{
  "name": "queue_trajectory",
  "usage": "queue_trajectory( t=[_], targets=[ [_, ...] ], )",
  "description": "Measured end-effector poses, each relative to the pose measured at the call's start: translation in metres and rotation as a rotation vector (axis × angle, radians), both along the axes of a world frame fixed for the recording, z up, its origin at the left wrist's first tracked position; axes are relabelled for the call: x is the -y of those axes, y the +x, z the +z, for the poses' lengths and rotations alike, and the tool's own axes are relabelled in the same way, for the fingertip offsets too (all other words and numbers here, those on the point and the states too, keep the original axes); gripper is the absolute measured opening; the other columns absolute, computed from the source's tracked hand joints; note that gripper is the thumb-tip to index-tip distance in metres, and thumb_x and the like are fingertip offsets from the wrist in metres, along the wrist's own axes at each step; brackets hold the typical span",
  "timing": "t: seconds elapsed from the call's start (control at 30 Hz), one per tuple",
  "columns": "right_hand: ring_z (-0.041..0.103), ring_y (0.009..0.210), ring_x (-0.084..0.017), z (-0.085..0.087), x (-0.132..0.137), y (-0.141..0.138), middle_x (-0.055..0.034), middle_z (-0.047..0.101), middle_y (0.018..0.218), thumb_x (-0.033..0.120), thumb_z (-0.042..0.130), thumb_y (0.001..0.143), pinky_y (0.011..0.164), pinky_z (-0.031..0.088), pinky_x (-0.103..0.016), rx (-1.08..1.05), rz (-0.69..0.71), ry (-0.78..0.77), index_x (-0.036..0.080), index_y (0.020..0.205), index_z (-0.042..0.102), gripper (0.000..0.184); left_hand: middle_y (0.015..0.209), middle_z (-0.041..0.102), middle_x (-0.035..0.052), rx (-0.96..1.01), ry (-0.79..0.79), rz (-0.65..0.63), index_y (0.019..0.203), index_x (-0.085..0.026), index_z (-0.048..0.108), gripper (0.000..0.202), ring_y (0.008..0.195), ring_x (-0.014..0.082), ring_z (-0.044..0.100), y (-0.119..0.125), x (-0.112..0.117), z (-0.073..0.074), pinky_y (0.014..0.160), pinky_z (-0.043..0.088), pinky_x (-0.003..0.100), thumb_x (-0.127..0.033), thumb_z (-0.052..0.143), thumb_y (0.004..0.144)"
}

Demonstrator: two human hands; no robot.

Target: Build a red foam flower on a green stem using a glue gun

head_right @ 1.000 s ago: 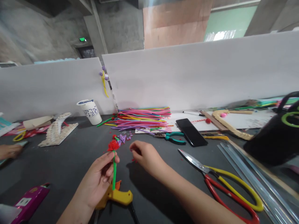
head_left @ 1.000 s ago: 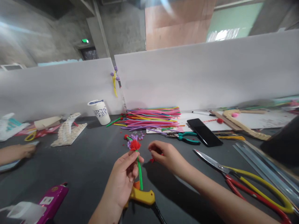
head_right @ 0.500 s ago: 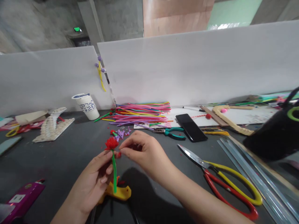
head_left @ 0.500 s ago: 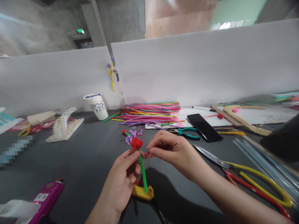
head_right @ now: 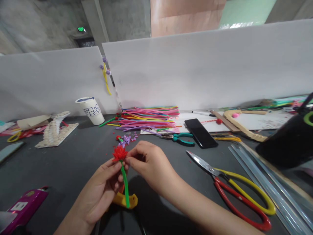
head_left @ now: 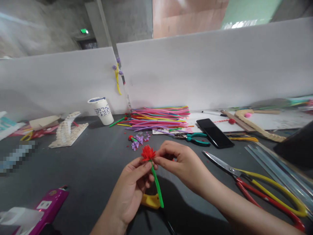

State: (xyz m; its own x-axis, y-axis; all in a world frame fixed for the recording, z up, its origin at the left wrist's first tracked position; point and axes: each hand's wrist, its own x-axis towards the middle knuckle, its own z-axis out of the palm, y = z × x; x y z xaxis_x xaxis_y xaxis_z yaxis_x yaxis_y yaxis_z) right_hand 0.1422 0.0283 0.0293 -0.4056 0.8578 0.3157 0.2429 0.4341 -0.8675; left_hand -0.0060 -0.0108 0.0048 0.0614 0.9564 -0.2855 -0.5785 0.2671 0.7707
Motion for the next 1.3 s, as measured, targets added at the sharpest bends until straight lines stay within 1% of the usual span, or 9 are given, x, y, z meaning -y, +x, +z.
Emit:
queue_trajectory(
  t=[0.13,0.23,0.3,0.4,0.47,0.6,0.9,1.17,1.3],
  targets=[
    [0.052,0.063,-0.012,0.000,-0.006,0.004,0.0021,0.057,0.067,0.020,0.056,0.081,0.058,0.039,-0.023,0.000,-0.068,-0.015,0.019,0.068,0.059,0.014,0.063,0.068,-0.0012,-0.006,-0.010,0.028,0.069,-0.013,0.071,0.018,0.044,0.0014,0.051,0.000,0.001,0.003,0.037,0.035,0.008,-0.022,0.084,0.059],
    [0.052,0.062,-0.013,0.005,-0.008,0.008,0.0012,0.057,0.067,0.024,0.056,0.082,0.056,0.040,-0.024,-0.032,-0.120,0.005,0.020,0.073,0.059,0.011,0.064,0.068,-0.0011,-0.019,-0.014,0.042,0.065,-0.013,0.069,0.019,0.042,0.0006,0.049,-0.002,0.002,0.004,0.037,0.036,0.009,-0.023,0.083,0.059],
    [0.053,0.064,-0.013,0.009,-0.004,0.009,0.0005,0.058,0.069,0.023,0.058,0.082,0.057,0.041,-0.024,-0.033,-0.108,0.082,0.020,0.071,0.060,0.012,0.063,0.067,-0.0018,-0.032,-0.024,0.036,0.065,-0.013,0.068,0.020,0.041,0.0001,0.047,-0.002,0.002,0.005,0.036,0.035,0.009,-0.025,0.083,0.060],
    [0.054,0.066,-0.012,0.012,0.005,0.006,0.0005,0.059,0.072,0.015,0.060,0.082,0.058,0.042,-0.023,-0.042,-0.082,0.211,0.020,0.070,0.062,0.014,0.056,0.063,-0.0038,-0.017,-0.042,0.019,0.066,-0.013,0.068,0.019,0.038,-0.0004,0.043,-0.001,0.002,0.004,0.034,0.032,0.009,-0.025,0.081,0.062],
    [0.055,0.066,-0.011,0.011,0.010,0.004,0.0006,0.059,0.074,0.013,0.060,0.083,0.058,0.042,-0.022,-0.044,-0.075,0.271,0.020,0.073,0.064,0.013,0.053,0.061,-0.0043,0.005,-0.044,0.003,0.066,-0.013,0.068,0.017,0.037,-0.0004,0.042,-0.001,0.002,0.004,0.033,0.032,0.008,-0.025,0.080,0.063],
    [0.056,0.068,-0.012,0.004,0.010,0.002,-0.0007,0.059,0.076,0.013,0.060,0.085,0.061,0.043,-0.023,-0.016,-0.092,0.386,0.019,0.077,0.065,0.011,0.055,0.064,-0.0026,0.031,-0.044,-0.026,0.064,-0.012,0.068,0.015,0.036,-0.0005,0.044,0.000,0.003,0.005,0.033,0.033,0.008,-0.023,0.079,0.064],
    [0.055,0.068,-0.012,-0.001,0.006,0.002,-0.0006,0.058,0.076,0.014,0.058,0.087,0.060,0.043,-0.022,0.044,-0.085,0.410,0.018,0.078,0.064,0.012,0.052,0.064,-0.0021,0.041,-0.049,-0.043,0.062,-0.012,0.068,0.013,0.035,-0.0005,0.043,0.002,0.004,0.008,0.030,0.033,0.006,-0.020,0.077,0.065],
    [0.055,0.068,-0.013,-0.006,0.004,0.001,-0.0017,0.058,0.075,0.012,0.058,0.086,0.062,0.044,-0.023,0.043,-0.097,0.570,0.018,0.079,0.063,0.010,0.054,0.063,-0.0032,0.034,-0.045,-0.054,0.064,-0.012,0.067,0.011,0.036,-0.0008,0.044,0.000,0.005,0.008,0.031,0.033,0.006,-0.018,0.076,0.066],
    [0.055,0.068,-0.012,-0.003,0.006,0.002,-0.0020,0.057,0.074,0.010,0.059,0.085,0.061,0.043,-0.021,0.002,-0.098,0.549,0.015,0.078,0.064,0.010,0.054,0.063,-0.0030,0.045,-0.046,-0.057,0.064,-0.011,0.067,0.012,0.035,-0.0009,0.044,0.000,0.005,0.008,0.032,0.034,0.007,-0.019,0.077,0.066]
  ],
)
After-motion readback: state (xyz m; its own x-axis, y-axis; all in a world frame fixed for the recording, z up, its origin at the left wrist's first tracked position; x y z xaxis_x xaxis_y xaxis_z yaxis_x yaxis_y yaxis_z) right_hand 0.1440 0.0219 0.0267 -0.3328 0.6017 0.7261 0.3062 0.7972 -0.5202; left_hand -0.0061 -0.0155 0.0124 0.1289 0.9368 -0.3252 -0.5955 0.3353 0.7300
